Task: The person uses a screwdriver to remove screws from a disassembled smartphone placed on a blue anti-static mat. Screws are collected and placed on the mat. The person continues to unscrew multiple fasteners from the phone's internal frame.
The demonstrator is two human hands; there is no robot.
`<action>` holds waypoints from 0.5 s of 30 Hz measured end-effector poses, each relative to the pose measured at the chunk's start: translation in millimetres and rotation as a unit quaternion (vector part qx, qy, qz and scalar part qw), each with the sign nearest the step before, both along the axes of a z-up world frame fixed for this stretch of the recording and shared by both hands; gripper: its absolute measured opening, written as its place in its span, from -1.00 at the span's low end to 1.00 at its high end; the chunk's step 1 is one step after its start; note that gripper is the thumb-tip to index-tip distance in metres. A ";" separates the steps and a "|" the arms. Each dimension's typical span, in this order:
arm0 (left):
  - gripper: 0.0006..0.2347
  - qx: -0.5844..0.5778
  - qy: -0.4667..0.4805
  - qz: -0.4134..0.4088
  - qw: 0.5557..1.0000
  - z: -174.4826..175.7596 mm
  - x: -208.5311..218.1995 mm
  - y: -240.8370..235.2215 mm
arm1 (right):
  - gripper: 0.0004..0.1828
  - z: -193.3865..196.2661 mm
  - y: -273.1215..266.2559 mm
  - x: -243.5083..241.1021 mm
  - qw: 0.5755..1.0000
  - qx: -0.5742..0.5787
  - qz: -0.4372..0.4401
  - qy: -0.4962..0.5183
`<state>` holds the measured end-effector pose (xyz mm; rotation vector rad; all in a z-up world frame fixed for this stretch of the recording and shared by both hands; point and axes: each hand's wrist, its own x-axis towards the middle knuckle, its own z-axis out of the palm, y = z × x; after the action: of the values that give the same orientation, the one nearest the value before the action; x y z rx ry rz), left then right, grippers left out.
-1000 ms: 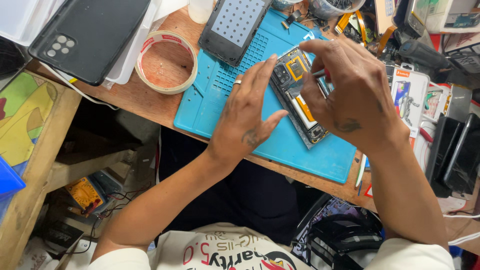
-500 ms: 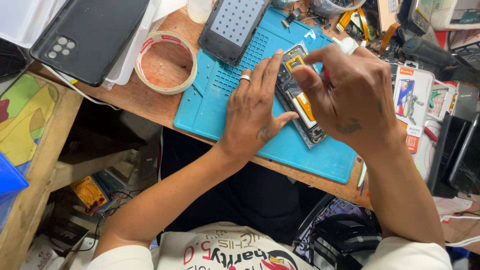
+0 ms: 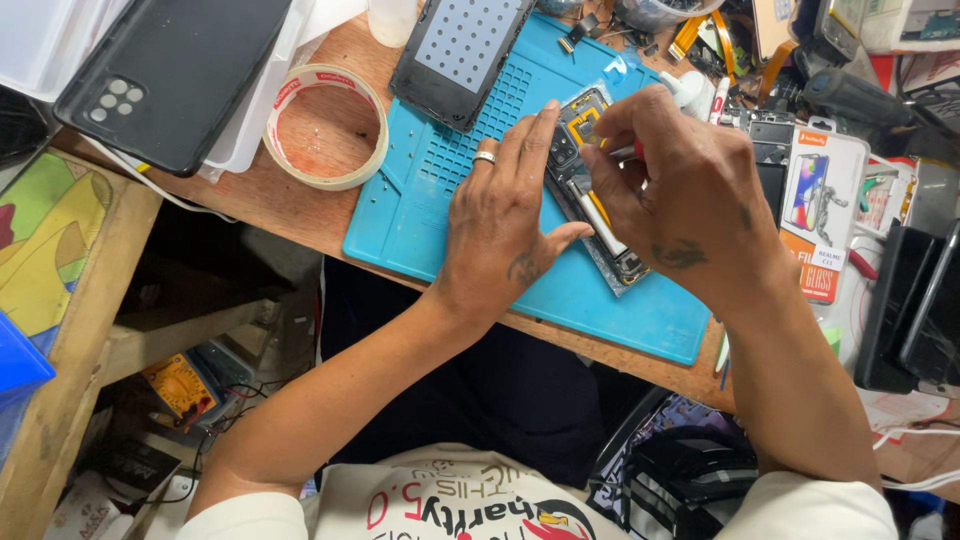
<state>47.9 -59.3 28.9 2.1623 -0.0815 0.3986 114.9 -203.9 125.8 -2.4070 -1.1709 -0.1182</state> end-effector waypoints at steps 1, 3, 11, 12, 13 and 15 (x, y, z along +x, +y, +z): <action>-0.07 -0.002 -0.002 0.000 1.000 -0.5 -0.6 0.2 | -0.81 -1.2 -0.2 0.1 1.000 -0.005 -0.009 0.006; -0.07 -0.005 -0.007 -0.003 1.000 -0.9 -1.0 0.5 | -0.80 -2.3 -1.8 1.0 0.999 -0.015 -0.030 0.017; -0.08 -0.001 0.010 -0.001 1.000 0.3 -1.2 -0.6 | -0.70 -10.7 -6.6 0.0 0.999 0.022 0.011 0.034; -0.08 -0.001 0.016 0.000 1.000 0.8 -1.0 -0.9 | -0.69 -11.2 -7.3 -0.9 0.999 0.026 0.008 0.038; -0.09 -0.004 0.009 -0.001 1.000 1.5 -1.1 -0.9 | -0.68 -11.2 -7.6 -1.5 0.999 0.025 0.008 0.036; -0.11 -0.009 -0.005 -0.003 1.000 3.3 -2.5 1.0 | -0.66 -9.4 -6.6 -3.0 0.999 0.024 0.010 0.031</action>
<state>45.4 -58.3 32.2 2.1414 -0.0893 0.4066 111.9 -210.5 116.4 -2.3389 -1.1516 -0.0630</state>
